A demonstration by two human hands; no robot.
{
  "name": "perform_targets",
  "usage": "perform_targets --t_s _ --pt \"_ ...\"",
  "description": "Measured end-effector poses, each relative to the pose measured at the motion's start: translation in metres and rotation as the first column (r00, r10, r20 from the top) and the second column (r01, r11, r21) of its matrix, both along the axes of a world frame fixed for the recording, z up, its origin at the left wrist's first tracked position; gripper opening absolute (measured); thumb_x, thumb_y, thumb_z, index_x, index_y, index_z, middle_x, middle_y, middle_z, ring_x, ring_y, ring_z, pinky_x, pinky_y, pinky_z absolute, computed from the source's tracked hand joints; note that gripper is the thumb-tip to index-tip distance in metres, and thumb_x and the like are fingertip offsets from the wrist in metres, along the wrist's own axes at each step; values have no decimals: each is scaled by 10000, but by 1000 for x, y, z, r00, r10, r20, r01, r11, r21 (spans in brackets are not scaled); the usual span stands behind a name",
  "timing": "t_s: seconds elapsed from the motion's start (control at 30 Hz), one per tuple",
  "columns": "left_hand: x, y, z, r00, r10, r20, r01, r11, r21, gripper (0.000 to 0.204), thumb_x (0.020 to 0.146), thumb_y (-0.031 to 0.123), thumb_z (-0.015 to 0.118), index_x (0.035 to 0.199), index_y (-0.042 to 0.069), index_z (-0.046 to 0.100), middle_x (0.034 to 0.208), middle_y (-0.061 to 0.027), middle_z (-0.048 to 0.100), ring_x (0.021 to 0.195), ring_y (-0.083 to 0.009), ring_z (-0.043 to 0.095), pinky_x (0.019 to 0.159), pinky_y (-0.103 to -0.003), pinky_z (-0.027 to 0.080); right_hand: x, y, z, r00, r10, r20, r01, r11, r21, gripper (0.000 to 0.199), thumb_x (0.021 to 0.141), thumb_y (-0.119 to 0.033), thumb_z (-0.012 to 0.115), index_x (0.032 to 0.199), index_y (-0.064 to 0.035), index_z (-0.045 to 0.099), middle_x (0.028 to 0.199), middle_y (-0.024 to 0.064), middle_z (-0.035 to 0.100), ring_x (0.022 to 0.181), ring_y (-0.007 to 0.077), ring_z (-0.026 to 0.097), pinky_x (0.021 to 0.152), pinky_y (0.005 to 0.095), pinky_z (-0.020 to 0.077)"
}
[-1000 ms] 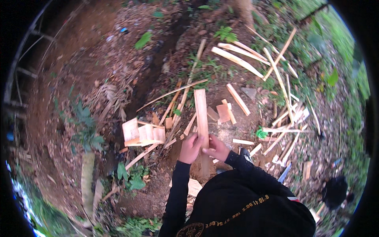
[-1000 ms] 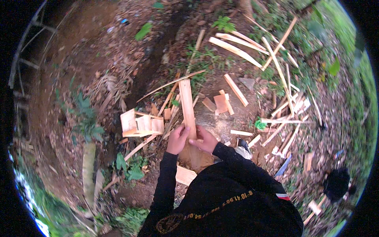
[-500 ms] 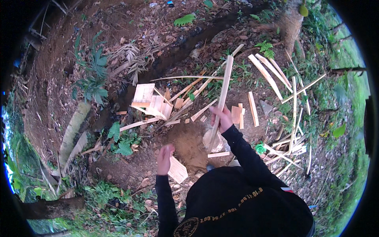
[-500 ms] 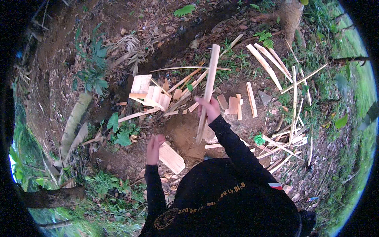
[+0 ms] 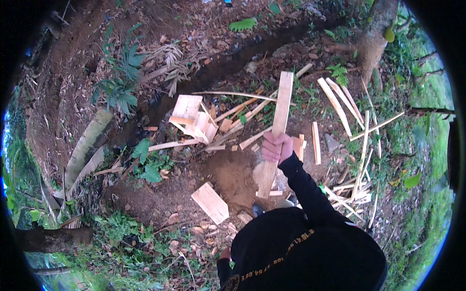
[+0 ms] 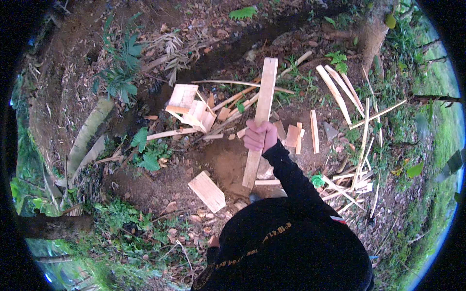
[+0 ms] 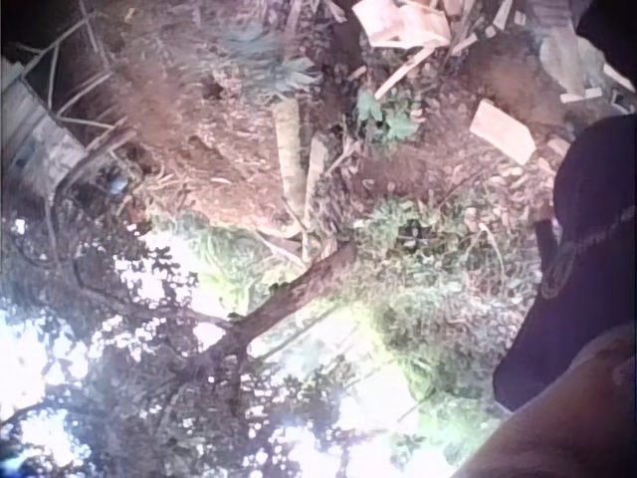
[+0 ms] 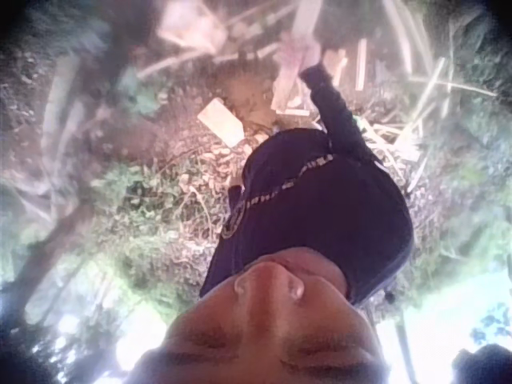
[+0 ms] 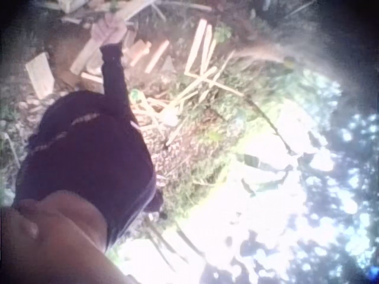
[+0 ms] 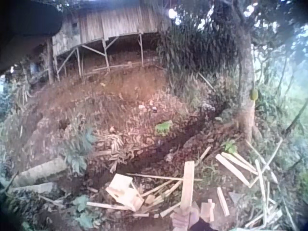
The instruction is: The person assembles a wooden structure using pre-cut planks and a hammer. They sit on the ground in a wooded area, picking up pieces of wood, aligning them, and hammering them together to form a frame.
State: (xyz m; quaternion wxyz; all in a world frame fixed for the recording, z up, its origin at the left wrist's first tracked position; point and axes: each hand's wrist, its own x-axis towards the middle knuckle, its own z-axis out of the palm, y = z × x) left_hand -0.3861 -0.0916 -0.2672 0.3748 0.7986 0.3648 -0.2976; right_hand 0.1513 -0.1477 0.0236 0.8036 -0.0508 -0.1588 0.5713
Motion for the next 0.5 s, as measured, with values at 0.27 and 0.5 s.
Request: perform_targets --t_s 0.27,0.5 --pt "19 82 4 987 157 39 -161 966 202 573 850 603 608 1039 64 646 906 -159 712 903 -351 683 792 -461 533 0 48 0 984 138 114 -148 985 87 217 814 -175 527 667 -122 377 497 2 381 393 138 367 390 289 340" --pt "132 149 53 893 216 394 -298 941 159 471 907 500 599 1047 52 637 893 -181 705 869 -360 685 769 -461 534 48 87 -7 900 -227 373 405 751 -521 255 939 -229 570 1107 -54 493 976 158 619 869 332 664 789 459 558"
